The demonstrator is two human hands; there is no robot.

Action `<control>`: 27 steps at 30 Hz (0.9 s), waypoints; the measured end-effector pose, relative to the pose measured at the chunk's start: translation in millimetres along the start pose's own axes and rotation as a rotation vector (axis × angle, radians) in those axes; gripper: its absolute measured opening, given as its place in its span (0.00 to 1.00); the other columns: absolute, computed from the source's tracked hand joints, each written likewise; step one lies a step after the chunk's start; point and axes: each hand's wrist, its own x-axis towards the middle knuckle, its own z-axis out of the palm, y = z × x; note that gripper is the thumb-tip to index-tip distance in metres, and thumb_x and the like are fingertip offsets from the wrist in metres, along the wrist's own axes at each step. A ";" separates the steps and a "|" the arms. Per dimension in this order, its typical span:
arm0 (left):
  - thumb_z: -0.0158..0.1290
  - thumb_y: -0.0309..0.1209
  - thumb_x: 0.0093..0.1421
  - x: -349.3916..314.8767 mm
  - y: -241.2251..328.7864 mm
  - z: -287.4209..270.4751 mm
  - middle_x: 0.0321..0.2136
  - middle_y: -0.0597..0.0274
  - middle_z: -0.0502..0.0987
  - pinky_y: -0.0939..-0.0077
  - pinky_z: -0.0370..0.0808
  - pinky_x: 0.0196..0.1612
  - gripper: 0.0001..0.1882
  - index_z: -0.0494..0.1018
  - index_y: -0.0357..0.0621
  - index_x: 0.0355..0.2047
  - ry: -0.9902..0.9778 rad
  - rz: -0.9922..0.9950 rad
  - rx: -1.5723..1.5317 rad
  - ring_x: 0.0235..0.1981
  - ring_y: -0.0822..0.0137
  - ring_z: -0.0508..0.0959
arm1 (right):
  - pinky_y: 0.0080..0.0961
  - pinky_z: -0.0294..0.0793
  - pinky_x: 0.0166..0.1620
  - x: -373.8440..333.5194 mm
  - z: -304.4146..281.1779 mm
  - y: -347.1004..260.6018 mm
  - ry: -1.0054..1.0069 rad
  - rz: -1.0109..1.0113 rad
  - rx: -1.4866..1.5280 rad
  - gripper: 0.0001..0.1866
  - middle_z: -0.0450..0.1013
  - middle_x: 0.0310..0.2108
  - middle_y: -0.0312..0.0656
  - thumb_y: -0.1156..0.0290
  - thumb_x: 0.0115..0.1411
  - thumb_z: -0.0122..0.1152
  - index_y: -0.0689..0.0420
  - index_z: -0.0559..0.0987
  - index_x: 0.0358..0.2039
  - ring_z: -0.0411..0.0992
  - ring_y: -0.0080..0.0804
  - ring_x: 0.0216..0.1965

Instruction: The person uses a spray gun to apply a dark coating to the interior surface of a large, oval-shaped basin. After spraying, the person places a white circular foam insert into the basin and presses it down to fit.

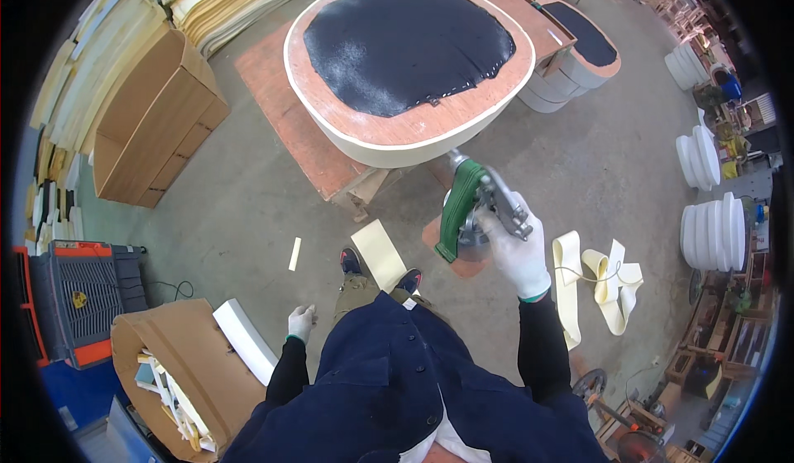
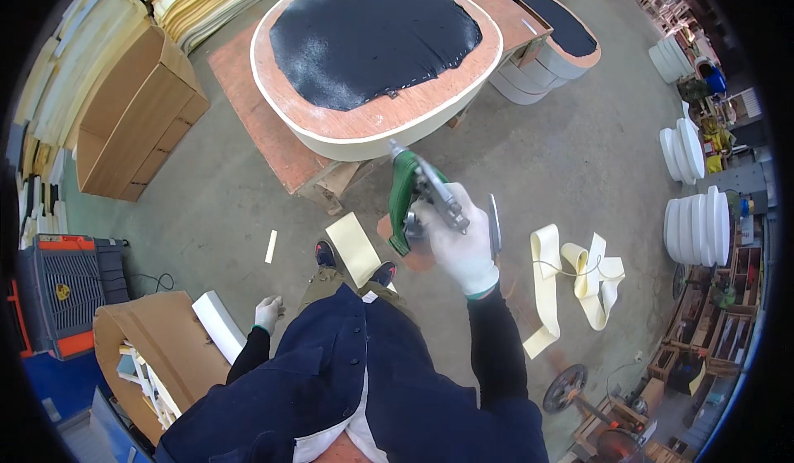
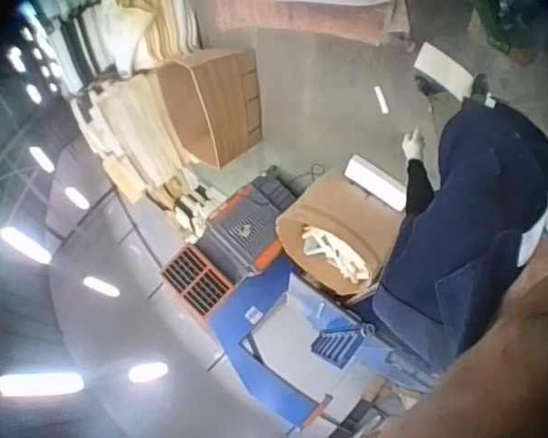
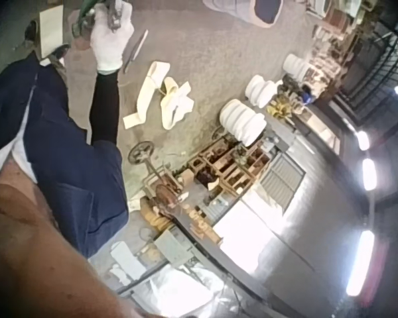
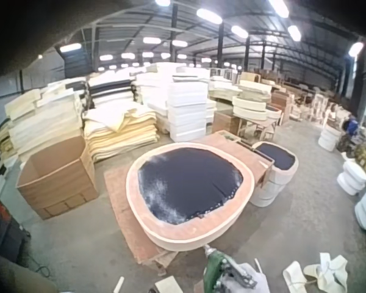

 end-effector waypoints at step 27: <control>0.54 0.36 0.63 -0.4 15.1 6.5 0.37 0.59 0.78 0.73 0.75 0.31 0.22 0.71 0.34 0.52 -0.046 0.003 0.066 0.32 0.67 0.79 | 0.19 0.73 0.37 -30.8 -44.1 21.4 -0.206 0.057 -0.070 0.14 0.77 0.31 0.36 0.76 0.57 0.64 0.62 0.76 0.44 0.72 0.17 0.32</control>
